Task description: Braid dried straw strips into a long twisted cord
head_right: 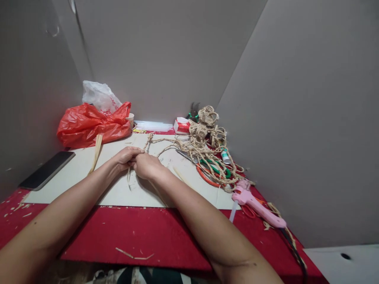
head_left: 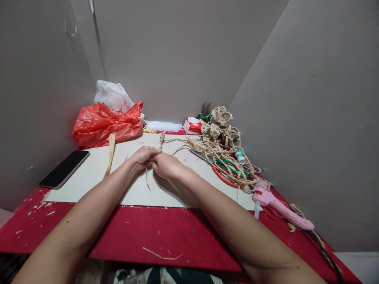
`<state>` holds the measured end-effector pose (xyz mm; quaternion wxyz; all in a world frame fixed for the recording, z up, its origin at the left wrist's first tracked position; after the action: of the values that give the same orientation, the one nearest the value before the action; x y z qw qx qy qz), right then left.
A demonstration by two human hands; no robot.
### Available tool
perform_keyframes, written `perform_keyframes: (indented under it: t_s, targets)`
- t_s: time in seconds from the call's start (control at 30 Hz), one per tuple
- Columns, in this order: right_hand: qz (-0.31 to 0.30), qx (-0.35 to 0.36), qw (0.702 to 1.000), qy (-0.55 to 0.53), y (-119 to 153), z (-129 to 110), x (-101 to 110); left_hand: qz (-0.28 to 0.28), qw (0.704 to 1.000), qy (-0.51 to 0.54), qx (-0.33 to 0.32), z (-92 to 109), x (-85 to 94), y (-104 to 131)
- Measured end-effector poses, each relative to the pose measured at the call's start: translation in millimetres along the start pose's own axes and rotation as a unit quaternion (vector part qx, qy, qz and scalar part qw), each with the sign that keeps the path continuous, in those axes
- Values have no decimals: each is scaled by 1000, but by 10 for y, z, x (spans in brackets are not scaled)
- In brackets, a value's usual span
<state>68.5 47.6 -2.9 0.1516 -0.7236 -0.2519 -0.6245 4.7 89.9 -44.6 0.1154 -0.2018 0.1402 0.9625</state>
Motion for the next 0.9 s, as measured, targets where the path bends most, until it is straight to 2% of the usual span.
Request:
perform_keyframes:
  t_s: [0.07, 0.1, 0.13, 0.23, 0.27, 0.3, 0.37, 0.43, 0.47, 0.53, 0.7, 0.8, 0.9]
  targets:
    - [-30, 25, 997, -73, 41, 39, 73, -5, 1000, -2, -13, 28, 4, -4]
    - [-19, 17, 993, -114, 48, 107, 141, -9, 1000, -2, -14, 32, 4, -7]
    - [19, -11, 990, -141, 45, 218, 230, -12, 1000, -4, -11, 30, 5, -9]
    - [220, -138, 956, -135, 66, 612, 481, -16, 1000, -16, 4, 10, 4, -12]
    - [241, -159, 946, -147, 51, 688, 463, -18, 1000, -21, 8, 3, -1, -10]
    - [220, -166, 943, -187, 3, 730, 375, -20, 999, -26, 10, -2, -7, -8]
    - [96, -153, 929, -322, -120, 707, 76, -27, 999, -33, 5, -3, -25, -2]
    - [-17, -134, 889, -437, -174, 610, -162, -31, 999, -43, -3, 1, -32, 2]
    - [-41, -127, 873, -468, -181, 583, -215, -34, 998, -50, -6, 2, -35, 4]
    - [-55, -118, 862, -490, -184, 587, -243, -46, 996, -70, -5, -2, -50, 10]
    - [-111, -98, 856, -496, -184, 664, -295, -65, 992, -111, 0, -1, -107, 50]
    - [-92, -99, 837, -530, -209, 697, -308, -58, 987, -147, -26, 47, -119, 70]
    - [-59, -121, 823, -552, -221, 698, -321, -32, 969, -238, -53, 121, -77, 71]
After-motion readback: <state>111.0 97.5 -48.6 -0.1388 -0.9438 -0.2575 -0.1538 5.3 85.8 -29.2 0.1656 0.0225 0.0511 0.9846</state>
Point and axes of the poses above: each hand's wrist, its own y-axis away from the middle knuckle, its own x-axis out of the back of the hand, z = x × y, the point moved 7 cm from there along -y, towards the middle knuckle, and after that the axes turned 13 degrees about y, right-handed, at the moved point
